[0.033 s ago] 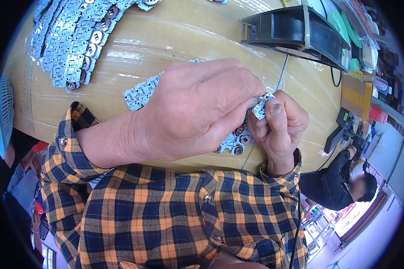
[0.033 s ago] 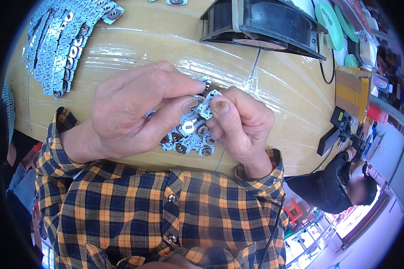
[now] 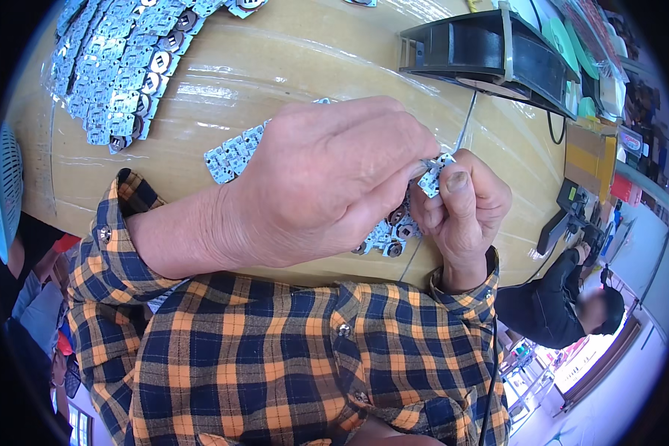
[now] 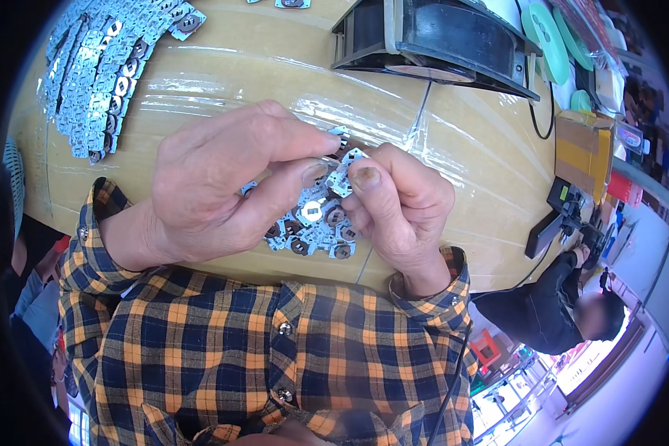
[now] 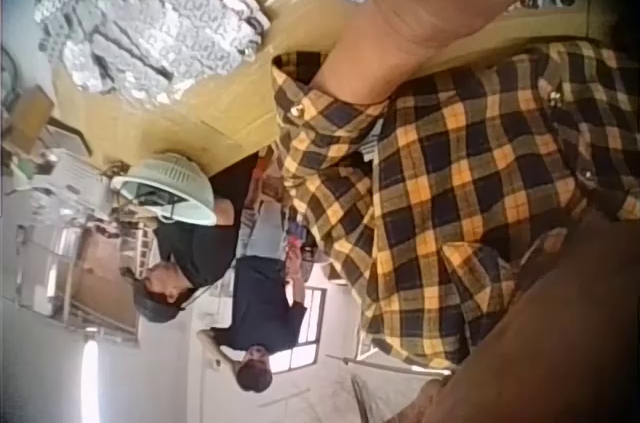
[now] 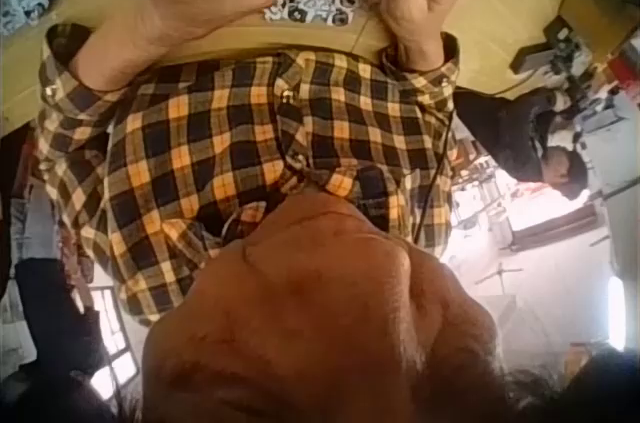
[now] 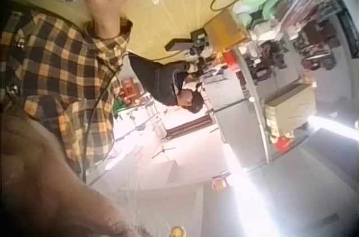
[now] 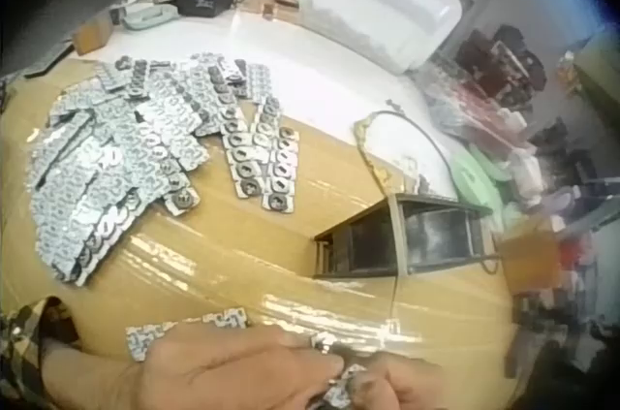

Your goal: Manually assembling small silver metal components at a workbench.

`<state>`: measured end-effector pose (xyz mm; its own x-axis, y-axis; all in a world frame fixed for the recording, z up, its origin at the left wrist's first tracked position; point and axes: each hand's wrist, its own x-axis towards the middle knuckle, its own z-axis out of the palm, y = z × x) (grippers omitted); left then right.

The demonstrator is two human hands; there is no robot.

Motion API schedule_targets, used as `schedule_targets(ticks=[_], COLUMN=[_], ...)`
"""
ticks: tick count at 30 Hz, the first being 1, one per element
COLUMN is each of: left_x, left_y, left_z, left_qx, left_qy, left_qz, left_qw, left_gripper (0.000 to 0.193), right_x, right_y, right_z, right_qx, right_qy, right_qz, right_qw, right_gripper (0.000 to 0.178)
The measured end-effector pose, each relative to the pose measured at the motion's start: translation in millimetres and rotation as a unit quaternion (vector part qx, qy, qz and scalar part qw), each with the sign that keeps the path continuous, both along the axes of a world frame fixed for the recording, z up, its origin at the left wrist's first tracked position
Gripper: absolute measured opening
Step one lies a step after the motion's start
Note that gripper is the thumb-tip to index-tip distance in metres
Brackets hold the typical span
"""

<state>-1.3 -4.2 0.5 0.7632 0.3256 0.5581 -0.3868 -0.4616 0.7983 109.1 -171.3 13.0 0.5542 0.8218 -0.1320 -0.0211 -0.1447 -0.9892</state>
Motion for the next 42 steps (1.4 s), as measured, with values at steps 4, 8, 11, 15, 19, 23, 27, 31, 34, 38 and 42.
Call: schedule_targets(ticks=[4,8,11,15,19,23,27,31,34,38,42], left_x=[1,1,-1,-3,-3,-2,-7,-4,-4,-4,-1], left_y=[2,5,9,8,11,8,2,3,4,9,4], left_z=[-2,3,4,4,4,3,6,3,4,8,4], left_qx=[-0.021,-0.017,-0.007,-0.117,-0.234,-0.333,-0.334,-0.291,-0.315,-0.282,-0.297], left_qy=[0.012,0.004,0.024,0.090,0.153,0.200,0.191,0.187,0.182,0.180,0.178], left_qz=[0.005,-0.059,-0.083,-0.079,-0.129,-0.190,-0.175,-0.196,-0.204,-0.230,-0.225], left_qw=[1.000,0.998,0.996,0.986,0.951,0.902,0.906,0.917,0.909,0.914,0.911], left_gripper=[0.023,0.022,0.022,0.017,0.014,0.013,0.013,0.014,0.013,0.013,0.012], right_x=[-1,0,1,7,16,9,4,3,-1,3,1], right_y=[2,1,2,5,5,0,4,6,6,-1,-1], right_z=[-1,0,0,2,3,3,3,1,10,8,7], right_qx=[0.007,0.015,0.000,0.007,0.040,0.032,0.029,0.018,-0.018,0.031,0.032], right_qy=[-0.010,0.008,0.006,-0.125,-0.280,-0.207,-0.188,-0.206,-0.011,0.099,0.115], right_qz=[0.002,-0.012,-0.019,0.014,0.118,0.020,0.022,0.055,0.024,0.045,0.036], right_qw=[1.000,1.000,1.000,0.992,0.952,0.978,0.982,0.977,0.999,0.994,0.992], right_gripper=[0.037,0.038,0.039,0.031,0.021,0.034,0.045,0.044,0.045,0.037,0.037])
